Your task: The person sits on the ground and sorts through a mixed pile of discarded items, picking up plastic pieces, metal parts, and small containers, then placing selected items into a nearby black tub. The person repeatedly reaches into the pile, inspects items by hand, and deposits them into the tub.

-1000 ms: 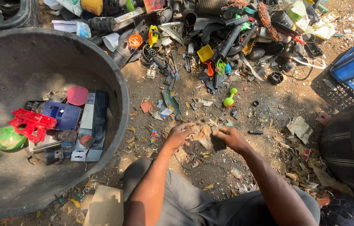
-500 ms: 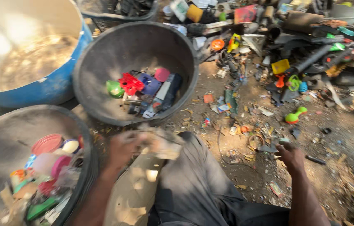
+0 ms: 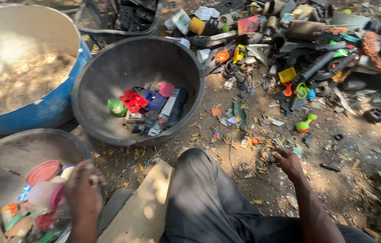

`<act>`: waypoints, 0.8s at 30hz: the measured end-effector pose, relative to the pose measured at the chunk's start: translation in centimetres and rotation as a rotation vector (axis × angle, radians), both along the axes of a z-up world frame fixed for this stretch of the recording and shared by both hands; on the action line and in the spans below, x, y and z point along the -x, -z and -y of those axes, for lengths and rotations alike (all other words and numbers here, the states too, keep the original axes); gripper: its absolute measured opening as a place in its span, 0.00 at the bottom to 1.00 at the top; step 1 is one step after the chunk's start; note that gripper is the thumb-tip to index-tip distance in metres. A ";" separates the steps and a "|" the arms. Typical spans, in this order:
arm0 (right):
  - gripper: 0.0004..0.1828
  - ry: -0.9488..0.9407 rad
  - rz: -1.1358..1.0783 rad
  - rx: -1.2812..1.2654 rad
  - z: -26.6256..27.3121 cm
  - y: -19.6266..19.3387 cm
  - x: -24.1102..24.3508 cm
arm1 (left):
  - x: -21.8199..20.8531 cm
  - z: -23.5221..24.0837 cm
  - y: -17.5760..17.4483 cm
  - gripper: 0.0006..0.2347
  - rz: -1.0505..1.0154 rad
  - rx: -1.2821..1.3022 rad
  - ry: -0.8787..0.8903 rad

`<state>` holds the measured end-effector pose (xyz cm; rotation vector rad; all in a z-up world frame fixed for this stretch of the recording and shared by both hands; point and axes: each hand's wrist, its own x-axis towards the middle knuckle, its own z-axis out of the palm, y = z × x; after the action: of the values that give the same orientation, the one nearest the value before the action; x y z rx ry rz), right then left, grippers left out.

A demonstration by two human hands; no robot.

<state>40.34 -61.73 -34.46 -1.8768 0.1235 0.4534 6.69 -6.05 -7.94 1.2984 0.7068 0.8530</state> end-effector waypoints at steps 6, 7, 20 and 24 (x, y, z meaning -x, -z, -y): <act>0.28 -0.039 -0.014 0.210 0.9 -1.2 2.2 | -25.2 22.5 20.2 0.20 -0.219 0.311 0.849; 0.28 -0.030 -0.021 0.236 1.4 -1.6 2.5 | -28.2 25.0 21.6 0.22 -0.229 0.373 0.890; 0.20 0.088 0.181 0.312 -7.3 -2.5 -6.7 | -37.9 30.0 30.0 0.26 -0.557 -0.223 1.028; 0.17 0.054 0.473 0.260 -12.1 -2.8 -15.5 | -38.1 29.4 25.9 0.25 -0.586 -0.032 0.856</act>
<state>55.86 -49.59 -31.67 -2.1796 -0.0884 -0.0560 44.80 -35.48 -33.83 1.6977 0.4921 -0.2229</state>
